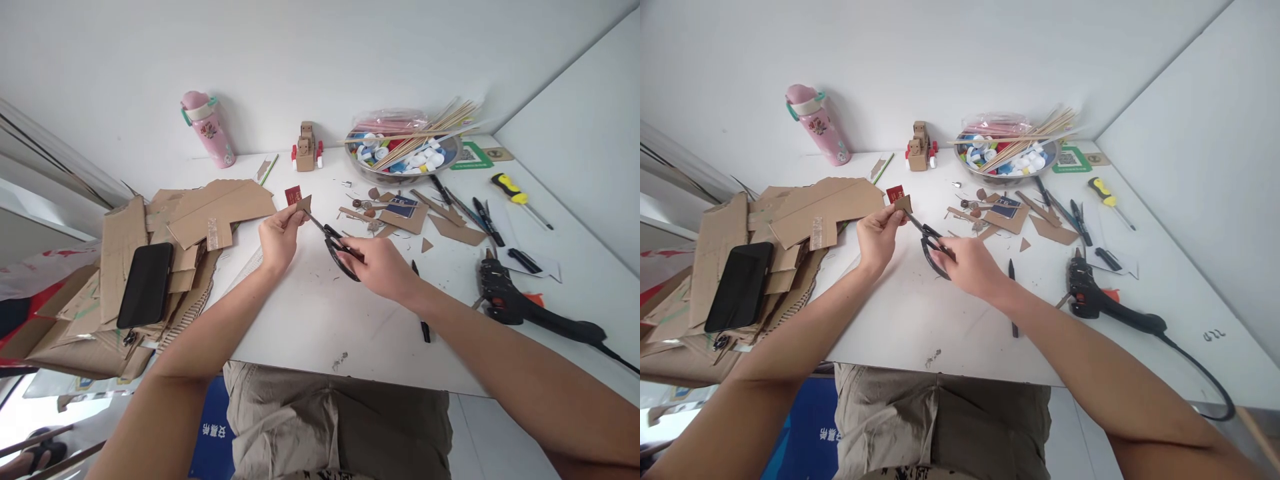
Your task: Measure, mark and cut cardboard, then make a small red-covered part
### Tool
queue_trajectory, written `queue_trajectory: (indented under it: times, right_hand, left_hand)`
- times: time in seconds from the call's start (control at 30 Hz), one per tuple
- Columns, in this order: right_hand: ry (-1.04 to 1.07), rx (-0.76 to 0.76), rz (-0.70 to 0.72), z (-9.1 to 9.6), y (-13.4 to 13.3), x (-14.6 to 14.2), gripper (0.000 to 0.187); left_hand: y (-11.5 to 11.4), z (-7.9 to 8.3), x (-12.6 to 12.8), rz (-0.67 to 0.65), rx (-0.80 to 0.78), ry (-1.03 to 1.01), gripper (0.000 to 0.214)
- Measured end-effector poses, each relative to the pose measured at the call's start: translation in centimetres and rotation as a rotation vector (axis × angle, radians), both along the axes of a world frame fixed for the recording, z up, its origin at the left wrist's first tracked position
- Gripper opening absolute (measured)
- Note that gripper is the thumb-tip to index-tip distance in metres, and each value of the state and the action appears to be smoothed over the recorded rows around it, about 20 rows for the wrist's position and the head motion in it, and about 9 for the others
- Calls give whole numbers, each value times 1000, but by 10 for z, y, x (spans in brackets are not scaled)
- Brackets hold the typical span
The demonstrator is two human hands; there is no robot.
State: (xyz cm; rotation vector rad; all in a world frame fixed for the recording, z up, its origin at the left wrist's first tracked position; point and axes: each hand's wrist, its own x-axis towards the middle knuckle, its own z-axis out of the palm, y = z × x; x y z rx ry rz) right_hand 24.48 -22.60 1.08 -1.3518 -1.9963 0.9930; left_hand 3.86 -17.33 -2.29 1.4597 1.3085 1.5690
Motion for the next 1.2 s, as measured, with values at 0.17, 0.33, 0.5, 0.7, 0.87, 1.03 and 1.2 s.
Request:
queue_trajectory:
  times: [0.17,0.33,0.5,0.7,0.87,1.03,1.2]
  right_hand:
    - [354,-351,65,3,2,-2,48]
    - [-143,137,-73,0,-3,-1,25]
    - [-241,238,-91,-2,-4,0,24]
    - [342,-306,25,5,-3,-6,44]
    - [136,-144,-18,4,-3,-4,32]
    - [-287,244,-115,0,-6,-1,22]
    - [160,-84,10,5,-4,-4,38]
  left_hand:
    - [-1,3,0,-6,4,-23,19]
    - [-2,3,1,-18,-21,-65,19]
    - [-3,1,3,-2,6,-68,19]
    - [-2,1,1,39,14,-3,20]
    - [-4,2,3,27,24,-1,22]
    - [-4,-2,6,37,31,-20,20]
    - [-4,-1,3,45,45,-15,18]
